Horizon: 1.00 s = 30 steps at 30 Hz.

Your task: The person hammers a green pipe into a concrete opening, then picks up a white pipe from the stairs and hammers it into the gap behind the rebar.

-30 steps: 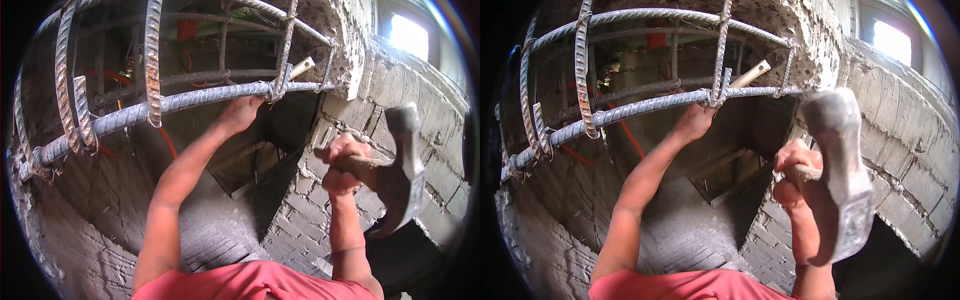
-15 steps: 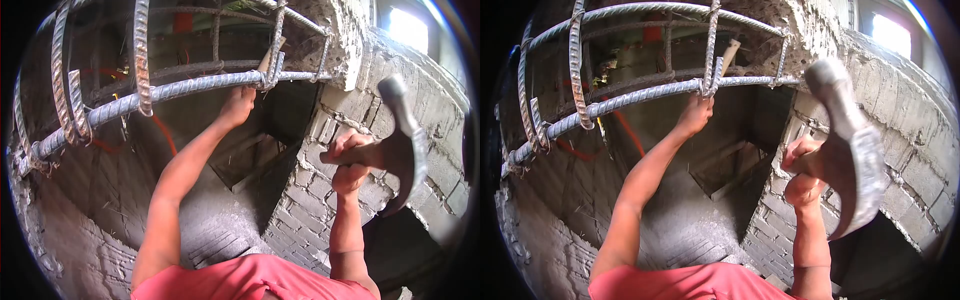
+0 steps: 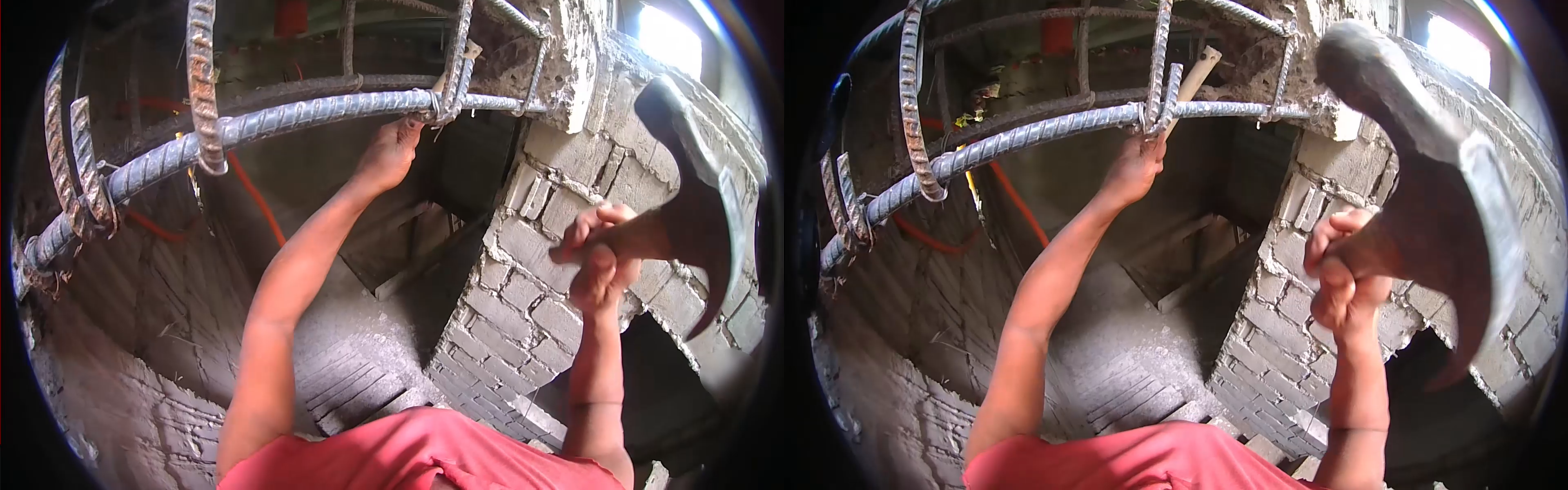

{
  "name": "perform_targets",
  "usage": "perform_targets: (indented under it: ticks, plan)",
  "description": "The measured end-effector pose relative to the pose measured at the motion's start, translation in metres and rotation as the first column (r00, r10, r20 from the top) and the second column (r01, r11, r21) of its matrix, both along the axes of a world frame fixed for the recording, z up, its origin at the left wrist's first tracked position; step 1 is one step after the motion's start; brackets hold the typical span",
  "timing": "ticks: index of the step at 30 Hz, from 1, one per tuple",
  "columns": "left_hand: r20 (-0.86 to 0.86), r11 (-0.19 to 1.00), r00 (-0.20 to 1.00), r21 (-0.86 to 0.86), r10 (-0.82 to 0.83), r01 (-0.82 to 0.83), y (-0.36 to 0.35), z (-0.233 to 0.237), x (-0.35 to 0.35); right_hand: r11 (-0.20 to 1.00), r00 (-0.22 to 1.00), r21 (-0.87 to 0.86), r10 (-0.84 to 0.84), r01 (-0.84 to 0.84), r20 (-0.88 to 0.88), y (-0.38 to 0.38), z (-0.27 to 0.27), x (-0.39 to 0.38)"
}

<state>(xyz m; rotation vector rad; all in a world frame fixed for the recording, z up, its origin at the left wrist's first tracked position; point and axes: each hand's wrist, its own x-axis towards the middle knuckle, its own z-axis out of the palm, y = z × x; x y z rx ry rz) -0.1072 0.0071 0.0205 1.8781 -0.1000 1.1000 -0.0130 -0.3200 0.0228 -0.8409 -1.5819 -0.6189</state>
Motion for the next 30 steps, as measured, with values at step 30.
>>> perform_targets:
  ticks: [30]
  plan:
    - [-0.015, 0.797, 0.851, 0.358, 0.525, -0.486, -0.042, 0.040, -0.035, 0.879, 0.843, -0.013, -0.452, 0.476, 0.292, 0.027, 0.079, 0.022]
